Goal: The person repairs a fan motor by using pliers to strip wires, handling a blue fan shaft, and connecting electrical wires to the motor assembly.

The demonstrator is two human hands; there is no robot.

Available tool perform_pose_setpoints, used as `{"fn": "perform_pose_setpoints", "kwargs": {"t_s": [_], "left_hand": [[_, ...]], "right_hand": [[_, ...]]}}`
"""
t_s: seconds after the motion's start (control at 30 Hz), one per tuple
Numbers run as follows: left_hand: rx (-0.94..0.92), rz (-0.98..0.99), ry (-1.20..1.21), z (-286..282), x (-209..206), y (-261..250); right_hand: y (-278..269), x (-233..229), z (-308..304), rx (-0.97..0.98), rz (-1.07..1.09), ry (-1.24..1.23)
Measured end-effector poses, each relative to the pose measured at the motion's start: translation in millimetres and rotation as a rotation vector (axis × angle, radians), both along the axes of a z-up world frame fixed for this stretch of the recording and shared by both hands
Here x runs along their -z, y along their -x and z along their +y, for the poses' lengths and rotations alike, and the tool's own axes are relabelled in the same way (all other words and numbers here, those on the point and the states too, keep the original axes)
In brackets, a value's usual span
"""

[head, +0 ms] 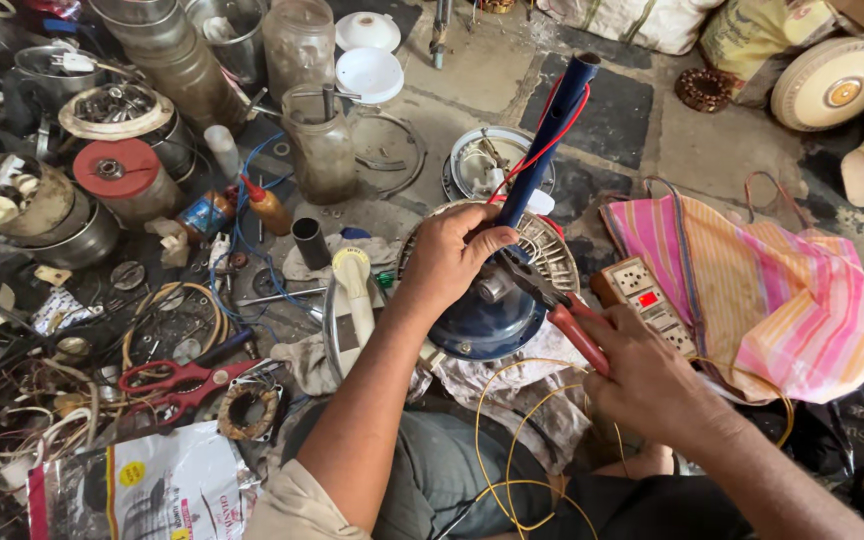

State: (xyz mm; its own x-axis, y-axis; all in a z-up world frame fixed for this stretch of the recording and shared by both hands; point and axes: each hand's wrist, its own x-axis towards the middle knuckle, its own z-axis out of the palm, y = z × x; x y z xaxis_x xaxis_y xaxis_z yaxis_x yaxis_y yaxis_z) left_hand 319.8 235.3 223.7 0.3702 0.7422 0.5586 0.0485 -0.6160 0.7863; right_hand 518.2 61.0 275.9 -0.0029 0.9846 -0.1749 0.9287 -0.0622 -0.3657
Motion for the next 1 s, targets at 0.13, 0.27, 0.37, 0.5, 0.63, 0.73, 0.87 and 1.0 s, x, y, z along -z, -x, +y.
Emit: {"fn": "perform_pose_setpoints", "kwargs": {"t_s": [0.13,0.27,0.37,0.5,0.63,0.73,0.87,1.0], "left_hand": [[0.0,0.013,0.034,0.0,-1.4,-0.1],[-0.027,0.041,-0.003,-1.7,-3.7,1.5],[-0.027,0.005,-0.027,-1.4,-2.7,0.4],[-0.133,0.087,0.05,-6.4,-4.3,-2.3],[-0.126,0.07,-0.052,-9.4,-3.8,-4.3],[-0.101,0.026,-0.072,-9.7,-1.6,-2.9],[-0.086,0.03,-0.081,-9.1,-1.6,-1.9],[-0.071,0.018,-0.073,-7.2,-1.5,-3.2]], "right_hand": [[-6.8,-13.0,9.9,-0.021,-0.129,0.1],[-7.0,-4.9,19.2,-0.201,-0.322,-0.017],[-5.1,-1.5,20.9,-0.105,-0.578,0.054],[1.7,-10.7,18.9,-0.101,-0.832,-0.166],[2.1,-13.1,15.5,-0.037,-0.545,-0.108],[-15.8,-5.7,16.7,-0.1,-0.206,-0.035],[-44.9,2.7,29.6,-0.143,0.027,0.181],[-41.9,3.2,24.5,-0.43,-0.049,-0.172]]}}
